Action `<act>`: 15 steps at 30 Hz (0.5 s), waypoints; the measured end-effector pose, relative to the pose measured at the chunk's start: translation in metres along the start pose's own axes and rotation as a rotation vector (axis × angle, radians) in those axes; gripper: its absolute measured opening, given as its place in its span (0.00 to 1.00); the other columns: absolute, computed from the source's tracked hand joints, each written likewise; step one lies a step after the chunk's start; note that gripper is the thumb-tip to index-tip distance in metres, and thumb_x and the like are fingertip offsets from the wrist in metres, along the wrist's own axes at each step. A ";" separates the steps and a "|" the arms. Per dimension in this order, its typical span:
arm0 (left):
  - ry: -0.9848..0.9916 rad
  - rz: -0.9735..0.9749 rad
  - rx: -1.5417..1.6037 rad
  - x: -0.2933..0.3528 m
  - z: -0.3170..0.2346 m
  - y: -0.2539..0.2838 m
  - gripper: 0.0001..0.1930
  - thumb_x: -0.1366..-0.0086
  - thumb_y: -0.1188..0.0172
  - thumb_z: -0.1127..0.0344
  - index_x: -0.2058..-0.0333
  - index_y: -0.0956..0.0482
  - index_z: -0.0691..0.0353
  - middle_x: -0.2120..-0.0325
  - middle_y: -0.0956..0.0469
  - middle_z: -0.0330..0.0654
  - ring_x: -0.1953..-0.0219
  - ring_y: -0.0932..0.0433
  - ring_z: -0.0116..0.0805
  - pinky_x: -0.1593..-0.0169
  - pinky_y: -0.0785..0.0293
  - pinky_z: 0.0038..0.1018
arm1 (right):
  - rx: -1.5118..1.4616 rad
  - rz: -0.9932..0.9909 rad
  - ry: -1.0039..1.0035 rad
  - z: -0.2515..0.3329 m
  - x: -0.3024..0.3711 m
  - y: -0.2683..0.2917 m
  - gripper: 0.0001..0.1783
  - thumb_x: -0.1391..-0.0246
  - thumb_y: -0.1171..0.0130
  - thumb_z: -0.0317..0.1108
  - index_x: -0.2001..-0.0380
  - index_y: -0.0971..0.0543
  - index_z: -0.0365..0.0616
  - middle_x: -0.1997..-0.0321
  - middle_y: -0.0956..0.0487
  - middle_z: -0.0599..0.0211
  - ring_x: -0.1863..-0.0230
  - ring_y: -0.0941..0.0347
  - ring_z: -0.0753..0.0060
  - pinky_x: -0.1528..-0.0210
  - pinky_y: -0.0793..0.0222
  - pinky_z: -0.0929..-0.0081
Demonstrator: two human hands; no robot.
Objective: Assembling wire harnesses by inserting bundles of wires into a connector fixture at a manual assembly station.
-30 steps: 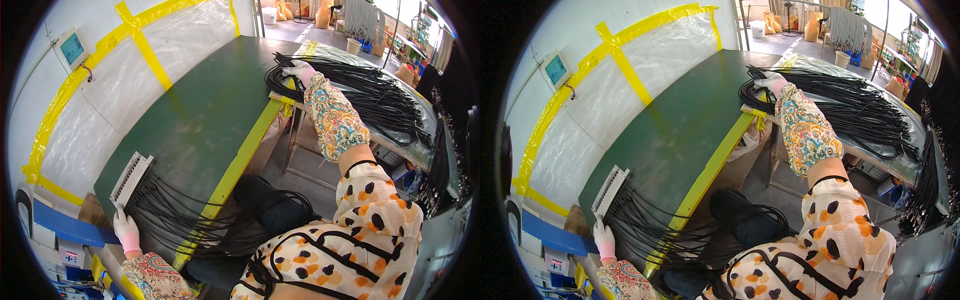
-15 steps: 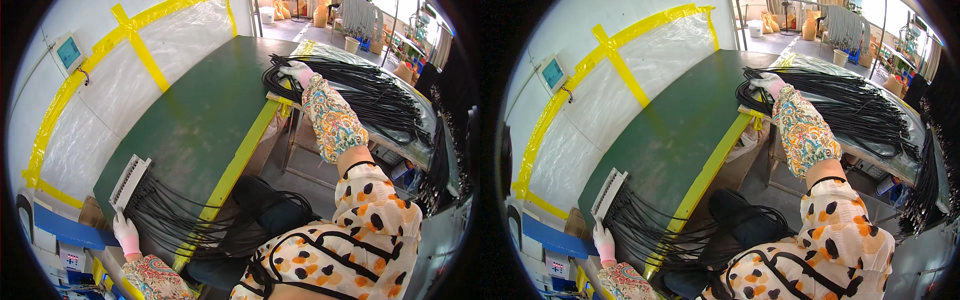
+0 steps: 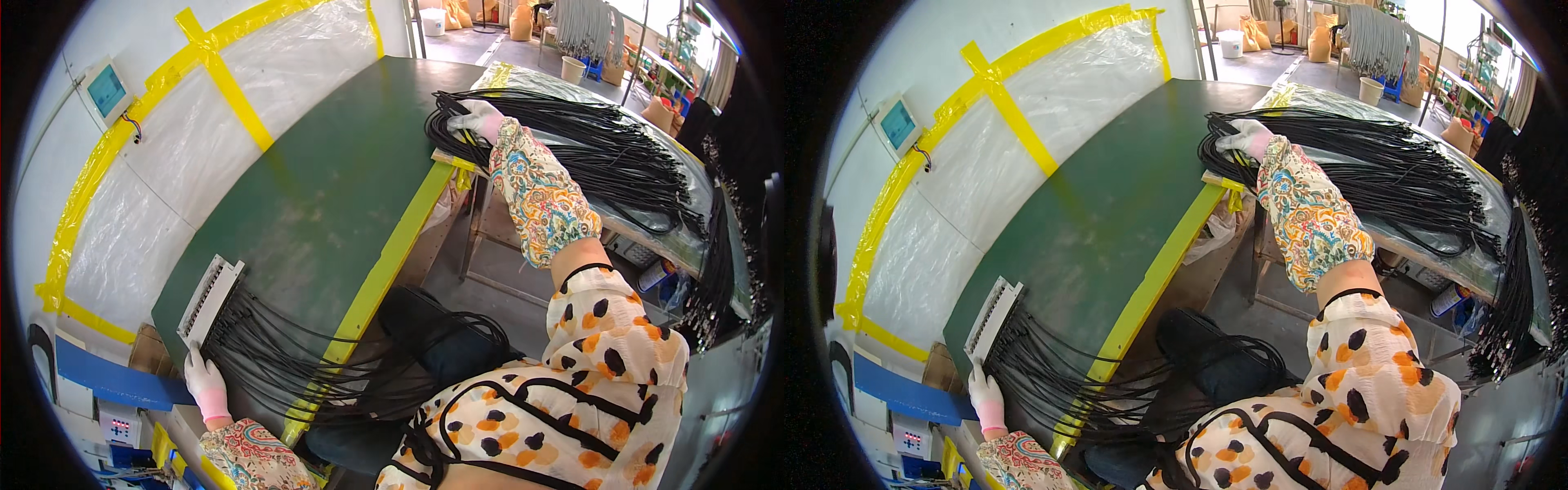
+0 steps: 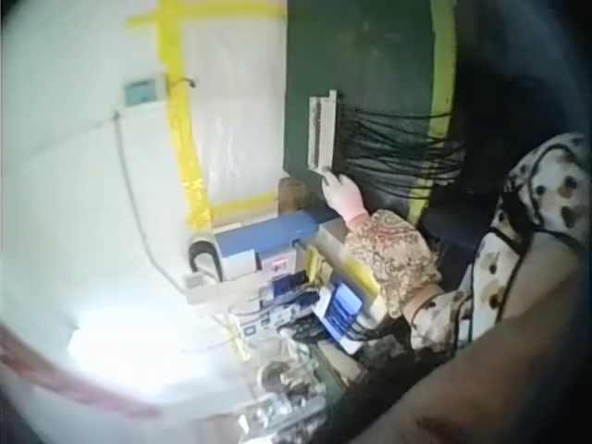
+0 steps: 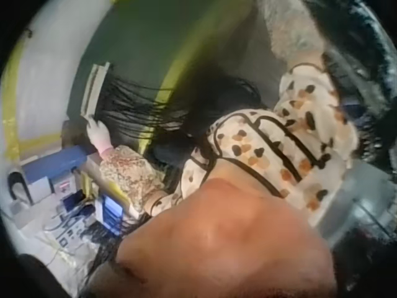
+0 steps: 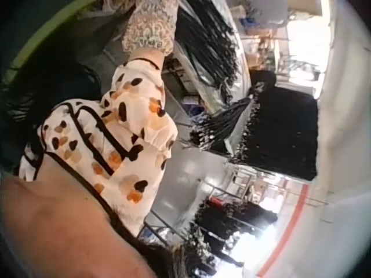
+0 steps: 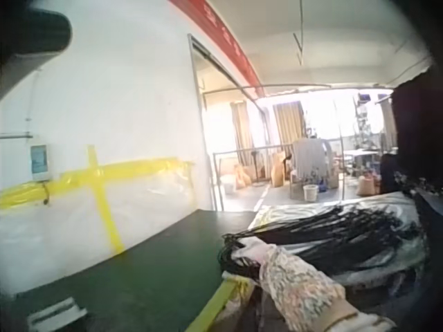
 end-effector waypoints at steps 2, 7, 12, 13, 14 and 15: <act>-0.002 -0.003 0.001 0.000 0.002 -0.001 0.26 0.43 0.51 0.73 0.43 0.38 0.58 0.51 0.32 0.53 0.50 0.33 0.51 0.46 0.37 0.37 | 0.001 0.013 0.006 0.003 0.000 -0.003 0.23 0.55 0.43 0.15 0.53 0.33 0.29 0.56 0.25 0.59 0.57 0.25 0.66 0.52 0.28 0.74; 0.016 0.010 -0.012 0.000 0.004 -0.002 0.26 0.43 0.51 0.73 0.43 0.38 0.58 0.51 0.32 0.53 0.50 0.33 0.51 0.46 0.37 0.37 | 0.095 0.005 0.027 0.015 0.010 -0.013 0.24 0.56 0.39 0.20 0.53 0.31 0.31 0.58 0.23 0.61 0.56 0.26 0.73 0.51 0.30 0.79; 0.038 0.032 -0.019 0.000 0.002 -0.001 0.27 0.43 0.51 0.73 0.43 0.39 0.57 0.51 0.33 0.53 0.50 0.33 0.51 0.46 0.37 0.37 | 0.107 0.005 0.030 0.015 0.011 -0.014 0.23 0.56 0.38 0.21 0.54 0.30 0.32 0.60 0.22 0.63 0.58 0.26 0.77 0.52 0.31 0.80; 0.038 0.032 -0.019 -0.001 0.003 -0.001 0.27 0.43 0.51 0.73 0.43 0.39 0.57 0.51 0.33 0.53 0.50 0.33 0.51 0.46 0.37 0.37 | 0.098 0.006 0.040 0.015 0.011 -0.014 0.22 0.56 0.38 0.21 0.55 0.29 0.32 0.61 0.22 0.64 0.58 0.26 0.77 0.53 0.31 0.80; 0.034 0.029 -0.019 -0.001 0.004 -0.001 0.27 0.43 0.51 0.74 0.43 0.39 0.57 0.50 0.33 0.53 0.49 0.33 0.51 0.46 0.38 0.37 | 0.098 0.006 0.040 0.013 0.010 -0.012 0.22 0.56 0.38 0.21 0.55 0.29 0.32 0.61 0.22 0.64 0.58 0.26 0.77 0.53 0.31 0.80; 0.030 0.025 -0.019 -0.001 0.004 -0.001 0.27 0.43 0.51 0.74 0.42 0.39 0.57 0.50 0.33 0.53 0.49 0.33 0.51 0.45 0.38 0.37 | 0.116 0.019 0.063 0.013 0.010 -0.012 0.18 0.54 0.39 0.24 0.57 0.28 0.33 0.63 0.22 0.65 0.60 0.26 0.78 0.56 0.31 0.82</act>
Point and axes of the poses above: each hand's wrist, its own x-axis away from the middle knuckle, its own y-axis out of the back of the hand, z = x × y, the point moved 7 cm from there along -x, towards the middle knuckle
